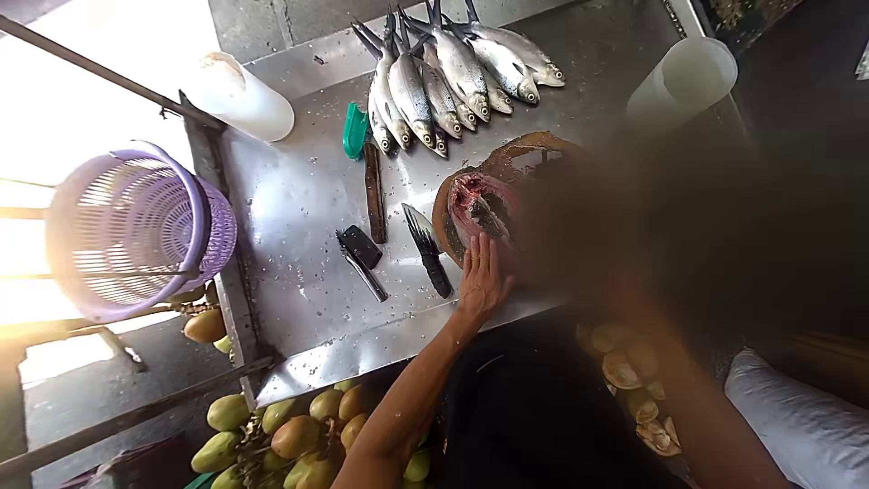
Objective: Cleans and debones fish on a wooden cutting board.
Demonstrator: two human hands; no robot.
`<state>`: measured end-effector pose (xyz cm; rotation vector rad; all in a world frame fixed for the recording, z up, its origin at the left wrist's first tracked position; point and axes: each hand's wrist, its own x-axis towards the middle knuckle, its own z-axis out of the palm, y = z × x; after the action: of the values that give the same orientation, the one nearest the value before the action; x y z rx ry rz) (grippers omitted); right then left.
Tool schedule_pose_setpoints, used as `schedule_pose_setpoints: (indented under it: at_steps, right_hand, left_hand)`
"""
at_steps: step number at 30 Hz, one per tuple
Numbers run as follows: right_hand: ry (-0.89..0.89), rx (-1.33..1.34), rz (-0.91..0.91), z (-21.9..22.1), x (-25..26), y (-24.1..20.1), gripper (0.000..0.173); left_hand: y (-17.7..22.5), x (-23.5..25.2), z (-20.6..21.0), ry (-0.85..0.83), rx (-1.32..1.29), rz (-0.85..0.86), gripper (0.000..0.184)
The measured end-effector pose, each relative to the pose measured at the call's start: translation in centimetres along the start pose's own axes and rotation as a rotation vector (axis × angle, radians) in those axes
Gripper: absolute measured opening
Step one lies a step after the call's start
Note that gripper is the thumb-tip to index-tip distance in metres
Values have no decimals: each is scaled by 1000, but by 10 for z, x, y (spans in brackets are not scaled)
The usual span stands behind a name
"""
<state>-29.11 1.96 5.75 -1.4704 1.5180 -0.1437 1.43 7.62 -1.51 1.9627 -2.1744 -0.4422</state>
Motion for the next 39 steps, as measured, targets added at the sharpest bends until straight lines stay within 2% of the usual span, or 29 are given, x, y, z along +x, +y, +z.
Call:
schedule_pose_setpoints:
  at_steps: [4, 6, 8, 9, 11, 14, 16, 19, 21, 23, 26, 29, 31, 32, 33, 34, 36, 38, 39]
  right_hand:
    - [138, 218, -163, 27, -5, -21, 55]
    - [144, 253, -79, 38, -2, -28, 52]
    - [160, 300, 145, 44, 0, -35, 47]
    - [190, 267, 155, 45, 0, -36, 48]
    - [194, 233, 59, 50, -11, -45, 52]
    - [61, 227, -46, 64, -23, -62, 58]
    - [-3, 220, -99, 74, -20, -72, 58]
    - [-7, 170, -281, 79, -11, -101, 59]
    - [37, 25, -379, 79, -2, -119, 57]
    - [116, -186, -449, 75, 4, -127, 56]
    - [120, -352, -421, 51, 1, -125, 40]
    - [53, -296, -298, 8, -6, -96, 47]
    - [58, -188, -195, -19, -10, -56, 54]
    - [73, -125, -139, -32, -14, -32, 56]
    - [92, -76, -83, -45, -18, -8, 58]
    - [110, -44, -23, -57, -24, 16, 59]
    - [137, -2, 100, -76, -34, 61, 61]
    - [165, 31, 205, -92, -42, 96, 60]
    - [182, 43, 243, -98, -45, 111, 60]
  left_hand:
    - [8, -23, -8, -138, -81, 191, 81]
    - [-7, -24, -17, -137, -107, 226, 75]
    - [-27, -18, -28, -70, -142, 137, 67]
    - [-38, -11, -35, -24, -167, 68, 63]
    - [-59, 0, -46, 80, -234, -64, 56]
    - [-69, 10, -60, 175, -357, -173, 47]
    - [-54, 12, -70, 166, -509, -202, 41]
    - [-12, 19, -88, -27, -929, -221, 35]
    - [17, 29, -90, -99, -1204, -215, 35]
    - [44, 43, -91, -75, -1312, -267, 37]
    - [78, 77, -98, 71, -1113, -352, 41]
    - [90, 126, -91, 141, -874, -366, 43]
    - [88, 154, -78, 75, -567, -242, 41]
    - [89, 165, -67, 7, -354, -149, 49]
    - [91, 172, -51, -62, -126, -86, 64]
    - [92, 178, -35, -121, 55, -79, 78]
    - [89, 190, -7, -186, 229, -192, 93]
    - [89, 203, 8, -178, 254, -301, 98]
    - [96, 209, 15, -166, 242, -303, 99]
